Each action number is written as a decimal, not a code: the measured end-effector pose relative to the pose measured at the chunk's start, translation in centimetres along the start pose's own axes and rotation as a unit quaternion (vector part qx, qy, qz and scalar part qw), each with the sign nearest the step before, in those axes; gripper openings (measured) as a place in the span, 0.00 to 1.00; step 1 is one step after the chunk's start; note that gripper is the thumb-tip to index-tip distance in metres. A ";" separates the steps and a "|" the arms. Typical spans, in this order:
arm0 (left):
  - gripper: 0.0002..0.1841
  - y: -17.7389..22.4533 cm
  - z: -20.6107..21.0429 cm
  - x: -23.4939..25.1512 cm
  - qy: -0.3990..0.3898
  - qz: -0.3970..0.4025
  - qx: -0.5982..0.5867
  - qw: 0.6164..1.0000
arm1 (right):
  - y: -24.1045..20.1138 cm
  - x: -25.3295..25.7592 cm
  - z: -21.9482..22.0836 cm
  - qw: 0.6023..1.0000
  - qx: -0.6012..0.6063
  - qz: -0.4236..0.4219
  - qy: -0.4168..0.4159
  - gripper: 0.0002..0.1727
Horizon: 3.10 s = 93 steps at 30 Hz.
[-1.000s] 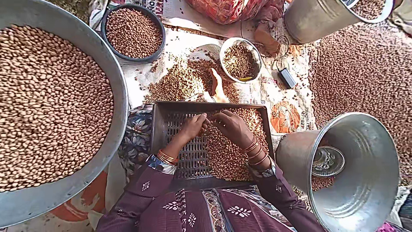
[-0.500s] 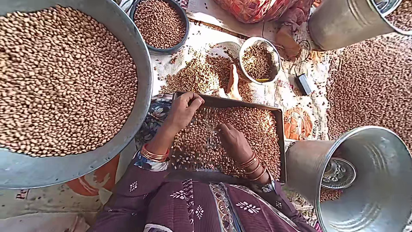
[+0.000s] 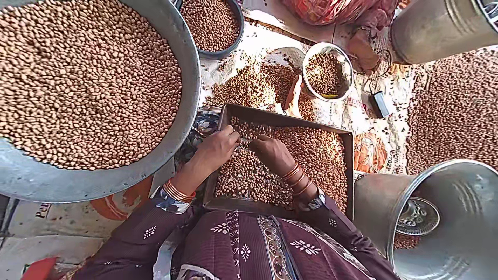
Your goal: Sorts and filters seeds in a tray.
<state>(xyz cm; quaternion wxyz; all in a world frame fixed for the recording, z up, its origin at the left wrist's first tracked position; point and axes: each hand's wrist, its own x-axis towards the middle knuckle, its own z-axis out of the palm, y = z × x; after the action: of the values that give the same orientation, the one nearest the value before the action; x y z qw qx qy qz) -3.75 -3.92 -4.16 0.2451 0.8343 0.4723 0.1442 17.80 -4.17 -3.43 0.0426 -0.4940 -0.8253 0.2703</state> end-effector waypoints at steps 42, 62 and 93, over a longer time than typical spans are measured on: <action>0.05 1.9 1.9 -1.0 -0.207 0.044 0.190 0.959 | -1.7 -2.6 3.9 0.993 0.051 -0.043 -0.101 0.09; 0.13 3.4 3.0 0.0 -0.270 -0.212 -0.400 0.850 | 0.6 -9.1 -1.5 0.996 0.054 -0.012 -0.064 0.09; 0.07 3.3 -1.9 0.7 -0.300 -0.013 0.324 0.897 | 1.2 -12.0 2.6 0.994 -0.057 -0.013 -0.090 0.09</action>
<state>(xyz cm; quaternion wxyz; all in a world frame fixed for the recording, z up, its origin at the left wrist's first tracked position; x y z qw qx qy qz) -1.95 -4.26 -0.81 0.0931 0.8649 0.4082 -0.2769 23.97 -14.82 -3.89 -0.0567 -0.4586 -0.8462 0.2653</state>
